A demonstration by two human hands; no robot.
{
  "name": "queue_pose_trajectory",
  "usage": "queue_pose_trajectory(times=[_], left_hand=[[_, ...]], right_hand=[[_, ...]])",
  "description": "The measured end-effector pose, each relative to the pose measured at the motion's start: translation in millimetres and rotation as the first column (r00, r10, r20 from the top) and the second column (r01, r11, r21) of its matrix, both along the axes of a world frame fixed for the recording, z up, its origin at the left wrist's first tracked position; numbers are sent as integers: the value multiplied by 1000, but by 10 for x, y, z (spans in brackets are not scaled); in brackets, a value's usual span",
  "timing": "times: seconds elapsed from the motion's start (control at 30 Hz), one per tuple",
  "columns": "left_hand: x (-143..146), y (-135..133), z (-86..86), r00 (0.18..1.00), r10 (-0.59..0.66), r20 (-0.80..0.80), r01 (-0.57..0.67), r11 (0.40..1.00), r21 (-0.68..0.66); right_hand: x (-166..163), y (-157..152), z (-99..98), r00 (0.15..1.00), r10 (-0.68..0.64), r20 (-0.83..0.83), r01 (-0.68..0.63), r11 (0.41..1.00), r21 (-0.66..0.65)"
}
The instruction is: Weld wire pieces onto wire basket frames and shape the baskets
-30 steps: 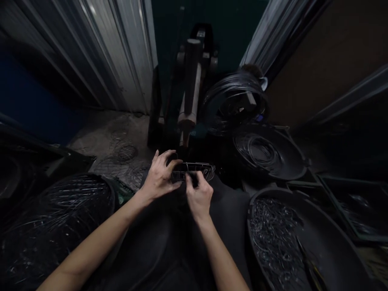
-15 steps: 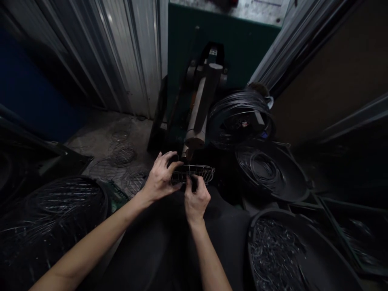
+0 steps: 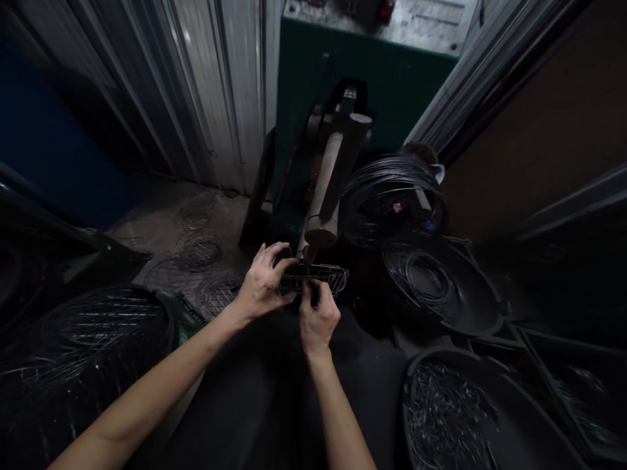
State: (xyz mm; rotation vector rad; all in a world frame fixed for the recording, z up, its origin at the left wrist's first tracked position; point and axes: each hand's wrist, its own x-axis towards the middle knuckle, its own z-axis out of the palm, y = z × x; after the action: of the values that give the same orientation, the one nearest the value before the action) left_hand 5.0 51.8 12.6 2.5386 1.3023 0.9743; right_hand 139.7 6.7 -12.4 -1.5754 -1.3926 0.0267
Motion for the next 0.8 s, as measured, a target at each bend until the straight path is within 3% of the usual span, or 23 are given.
queue_pose_trajectory(times=[0.27,0.5,0.63,0.8], left_hand=[[-14,18,-42,999,26,-46,-22,997,77],[2,67,-22,997,42,-72,-35,994,102],[-71,-32,1,995,-30,-94,41,992,122],[-422,-537,60,967,-231,-107,247,952,180]], right_hand=[[-31,7,-41,999,25,-48,-25,1000,-11],[37,-90,73,994,59,-92,-65,995,-70],[554,-621,226,987,-93,-133,75,987,-139],[1395,-1369,467,922,-380,-71,336,879,-339]])
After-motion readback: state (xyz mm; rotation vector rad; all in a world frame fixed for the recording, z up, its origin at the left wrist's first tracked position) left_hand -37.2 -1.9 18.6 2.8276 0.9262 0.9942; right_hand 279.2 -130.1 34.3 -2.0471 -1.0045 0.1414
